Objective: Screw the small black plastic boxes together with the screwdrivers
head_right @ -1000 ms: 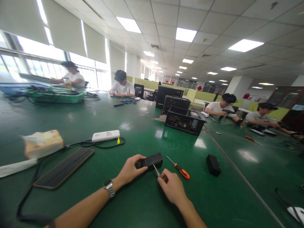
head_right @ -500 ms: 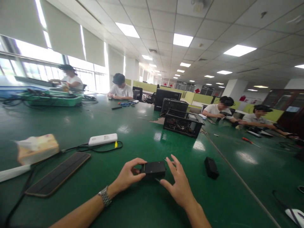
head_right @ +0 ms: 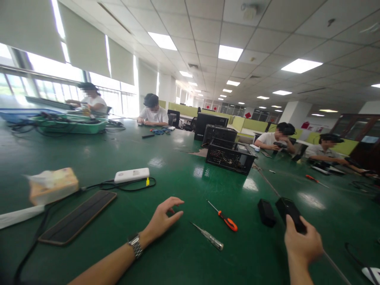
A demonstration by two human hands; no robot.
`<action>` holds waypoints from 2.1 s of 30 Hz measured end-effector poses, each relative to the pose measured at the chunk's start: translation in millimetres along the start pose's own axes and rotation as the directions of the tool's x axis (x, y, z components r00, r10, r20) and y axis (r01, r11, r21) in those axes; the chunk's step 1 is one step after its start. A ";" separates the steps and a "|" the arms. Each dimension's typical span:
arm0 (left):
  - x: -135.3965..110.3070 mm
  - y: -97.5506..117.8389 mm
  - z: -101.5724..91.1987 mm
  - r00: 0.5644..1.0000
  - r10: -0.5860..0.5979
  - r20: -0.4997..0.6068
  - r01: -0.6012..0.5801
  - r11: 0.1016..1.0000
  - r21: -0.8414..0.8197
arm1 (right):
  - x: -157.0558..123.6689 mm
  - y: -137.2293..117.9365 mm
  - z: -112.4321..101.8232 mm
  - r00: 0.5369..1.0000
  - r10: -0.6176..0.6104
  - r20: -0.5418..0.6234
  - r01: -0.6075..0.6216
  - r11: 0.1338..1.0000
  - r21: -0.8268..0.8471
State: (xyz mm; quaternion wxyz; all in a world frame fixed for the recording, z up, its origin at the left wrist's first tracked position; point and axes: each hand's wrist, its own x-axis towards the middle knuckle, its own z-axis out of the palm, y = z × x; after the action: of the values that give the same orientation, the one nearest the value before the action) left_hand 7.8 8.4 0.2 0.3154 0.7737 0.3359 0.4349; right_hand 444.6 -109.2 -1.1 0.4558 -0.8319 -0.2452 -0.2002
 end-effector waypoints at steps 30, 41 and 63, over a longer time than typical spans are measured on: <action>-1.7 -3.5 7.2 0.988 0.044 0.146 -0.057 0.994 0.090 | -110.0 -114.0 20.0 0.492 -0.746 0.448 0.478 0.662 0.577; -3.2 0.8 3.1 0.966 0.056 0.253 -0.093 0.987 0.134 | -125.0 -121.2 22.5 0.418 -0.692 0.589 0.578 0.703 0.414; 1.3 -3.5 -1.3 0.989 0.149 -0.021 -0.143 0.975 0.173 | -100.0 -115.8 4.0 0.414 -0.643 0.644 0.258 0.762 0.595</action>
State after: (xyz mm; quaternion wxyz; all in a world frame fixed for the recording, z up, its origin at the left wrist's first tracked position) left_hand 6.3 11.7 -1.4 0.2094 0.8129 0.3195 0.4396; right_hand 296.8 -74.6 17.6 0.3740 -0.6091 -0.6833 0.1489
